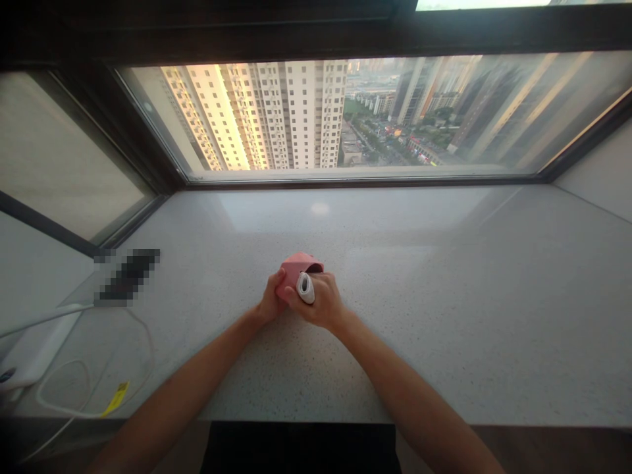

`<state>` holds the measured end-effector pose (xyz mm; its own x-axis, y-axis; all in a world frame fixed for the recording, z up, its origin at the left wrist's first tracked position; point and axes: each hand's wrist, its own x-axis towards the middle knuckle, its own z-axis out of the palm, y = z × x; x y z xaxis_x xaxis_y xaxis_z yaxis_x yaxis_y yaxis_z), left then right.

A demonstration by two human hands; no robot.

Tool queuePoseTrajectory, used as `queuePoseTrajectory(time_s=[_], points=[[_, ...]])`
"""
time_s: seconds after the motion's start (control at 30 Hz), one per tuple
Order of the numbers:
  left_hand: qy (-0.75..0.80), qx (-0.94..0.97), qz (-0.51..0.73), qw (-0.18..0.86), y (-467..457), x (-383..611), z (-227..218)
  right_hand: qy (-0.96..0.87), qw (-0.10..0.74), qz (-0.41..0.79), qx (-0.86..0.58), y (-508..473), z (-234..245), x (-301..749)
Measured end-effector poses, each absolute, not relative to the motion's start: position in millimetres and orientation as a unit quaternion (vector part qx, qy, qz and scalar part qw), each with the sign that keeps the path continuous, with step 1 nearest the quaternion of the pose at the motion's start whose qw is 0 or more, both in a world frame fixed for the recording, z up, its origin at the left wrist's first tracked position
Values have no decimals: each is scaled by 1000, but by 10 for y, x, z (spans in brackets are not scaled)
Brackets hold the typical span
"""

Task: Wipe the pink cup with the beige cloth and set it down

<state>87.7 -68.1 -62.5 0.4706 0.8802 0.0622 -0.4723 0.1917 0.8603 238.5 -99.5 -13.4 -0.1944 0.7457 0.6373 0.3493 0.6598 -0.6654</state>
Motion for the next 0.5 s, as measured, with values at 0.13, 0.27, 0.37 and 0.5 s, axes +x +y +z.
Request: queuePoseTrajectory(time_s=[0.13,0.27,0.37,0.5], points=[[229,446,455,736,-702,871,-575,-735,528,207,-372,-1003,-111,2379],[230,434,467,735,-718,863,-554,-686,522,316,-396,-998,-117,2378],[219,412,475,746,-722,858,-534,-591,527,440,-423,-996,-98,2352],[211,425,491,731,-718,857,-535,-429,535,584,-434,-959,-49,2304]])
